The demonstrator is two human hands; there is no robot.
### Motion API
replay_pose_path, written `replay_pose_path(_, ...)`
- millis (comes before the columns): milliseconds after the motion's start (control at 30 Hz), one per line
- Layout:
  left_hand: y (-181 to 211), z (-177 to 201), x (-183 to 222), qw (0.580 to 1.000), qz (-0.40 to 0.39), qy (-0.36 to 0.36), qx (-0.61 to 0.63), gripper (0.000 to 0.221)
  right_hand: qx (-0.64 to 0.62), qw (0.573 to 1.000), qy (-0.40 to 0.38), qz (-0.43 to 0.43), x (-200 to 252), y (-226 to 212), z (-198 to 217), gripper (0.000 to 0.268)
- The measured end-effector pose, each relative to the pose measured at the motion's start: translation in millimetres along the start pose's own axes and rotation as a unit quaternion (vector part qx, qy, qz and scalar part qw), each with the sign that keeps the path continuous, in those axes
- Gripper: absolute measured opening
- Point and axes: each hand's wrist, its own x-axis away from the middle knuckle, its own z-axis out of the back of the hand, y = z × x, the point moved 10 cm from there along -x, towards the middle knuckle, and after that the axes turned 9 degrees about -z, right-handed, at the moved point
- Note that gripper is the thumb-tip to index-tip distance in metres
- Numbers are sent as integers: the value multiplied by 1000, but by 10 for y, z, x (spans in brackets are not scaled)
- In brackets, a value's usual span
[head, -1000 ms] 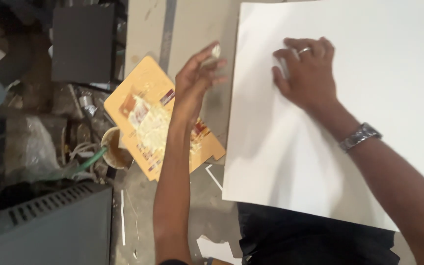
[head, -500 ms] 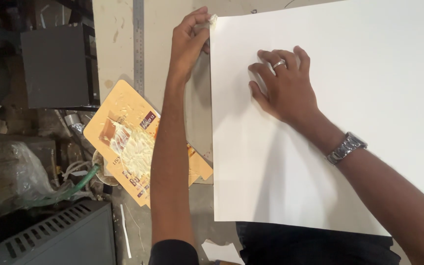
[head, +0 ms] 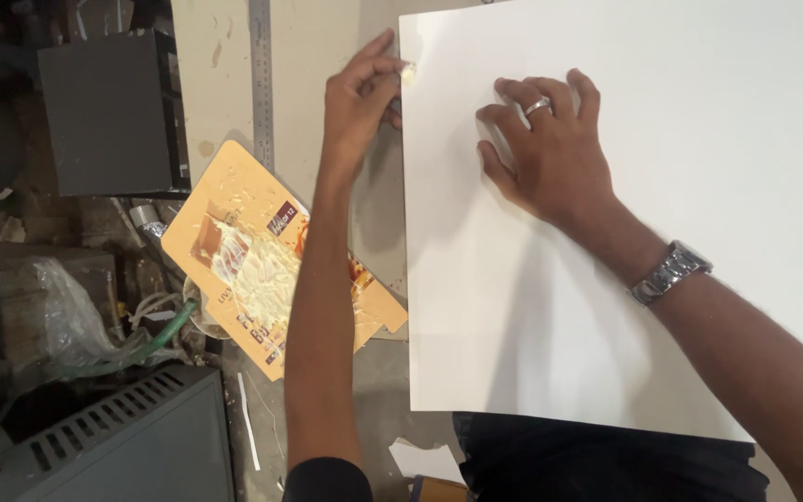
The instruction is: The person aligns and moves white paper sheets on a table by hand, occasionally lifting and checking the sheets.
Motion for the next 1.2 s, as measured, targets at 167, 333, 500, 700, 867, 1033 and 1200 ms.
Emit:
replay_pose_path(167, 19, -5, 447, 1000, 24, 19, 6, 18, 0, 1000, -6, -4, 7, 4, -11, 29)
replay_pose_path(333, 25, 12, 904, 999, 34, 9, 4, 23, -5, 1000, -1, 6, 47, 7, -13, 27)
replay_pose_path(500, 158, -18, 1332, 999, 44, -1, 17, 26, -3, 1000, 8, 23, 87, -2, -27, 26)
replay_pose_path(700, 464, -74, 1821, 994, 88, -15, -59, 25, -8, 999, 3, 34, 120, -27, -24, 23)
replay_pose_path(867, 504, -87, 2266, 990, 108, -32, -83, 25, 3, 998, 25, 56, 168, -40, -2, 22)
replay_pose_path(1033, 508, -116, 2683, 993, 109, -30, -42, 27, 15, 998, 21, 58, 196, -83, -5, 23)
replay_pose_path(1200, 580, -143, 3057, 994, 107, -11, -27, 30, -10, 999, 10, 51, 239, -26, -49, 22)
